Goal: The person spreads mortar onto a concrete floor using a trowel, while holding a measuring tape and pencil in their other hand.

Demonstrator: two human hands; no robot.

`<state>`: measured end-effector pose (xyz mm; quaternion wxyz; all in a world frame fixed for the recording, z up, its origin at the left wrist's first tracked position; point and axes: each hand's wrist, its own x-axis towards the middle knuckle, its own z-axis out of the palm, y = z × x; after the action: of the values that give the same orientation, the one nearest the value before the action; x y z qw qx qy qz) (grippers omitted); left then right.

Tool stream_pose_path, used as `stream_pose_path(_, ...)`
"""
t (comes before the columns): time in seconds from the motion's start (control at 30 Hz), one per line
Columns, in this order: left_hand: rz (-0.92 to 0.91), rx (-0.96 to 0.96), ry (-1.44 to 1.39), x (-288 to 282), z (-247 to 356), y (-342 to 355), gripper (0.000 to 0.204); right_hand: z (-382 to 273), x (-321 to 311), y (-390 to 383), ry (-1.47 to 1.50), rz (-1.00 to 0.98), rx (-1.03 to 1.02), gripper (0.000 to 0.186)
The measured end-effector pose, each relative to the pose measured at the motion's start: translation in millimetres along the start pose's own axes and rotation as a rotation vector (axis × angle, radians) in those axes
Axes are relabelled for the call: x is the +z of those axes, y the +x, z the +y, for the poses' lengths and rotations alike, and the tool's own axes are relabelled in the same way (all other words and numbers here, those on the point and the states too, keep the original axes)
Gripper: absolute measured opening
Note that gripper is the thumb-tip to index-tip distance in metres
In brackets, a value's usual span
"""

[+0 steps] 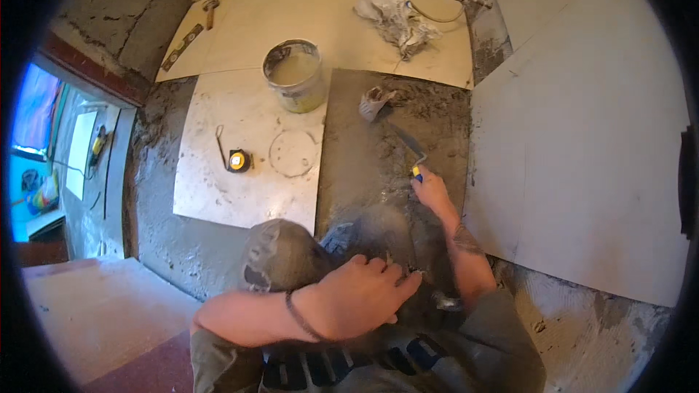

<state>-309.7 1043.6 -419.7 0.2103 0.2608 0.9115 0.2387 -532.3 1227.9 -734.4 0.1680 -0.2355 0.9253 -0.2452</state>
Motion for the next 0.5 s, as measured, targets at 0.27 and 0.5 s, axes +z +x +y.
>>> stream_pose_path(0.27,0.053,-0.012,0.173,11,7,-11,0.053,-24,-8,114,-0.095,0.142,0.195,0.038)
stream_pose_path(0.5,0.229,0.088,0.066,9,-8,-19,0.044,-9,-24,72,-0.218,-0.042,0.134,0.049)
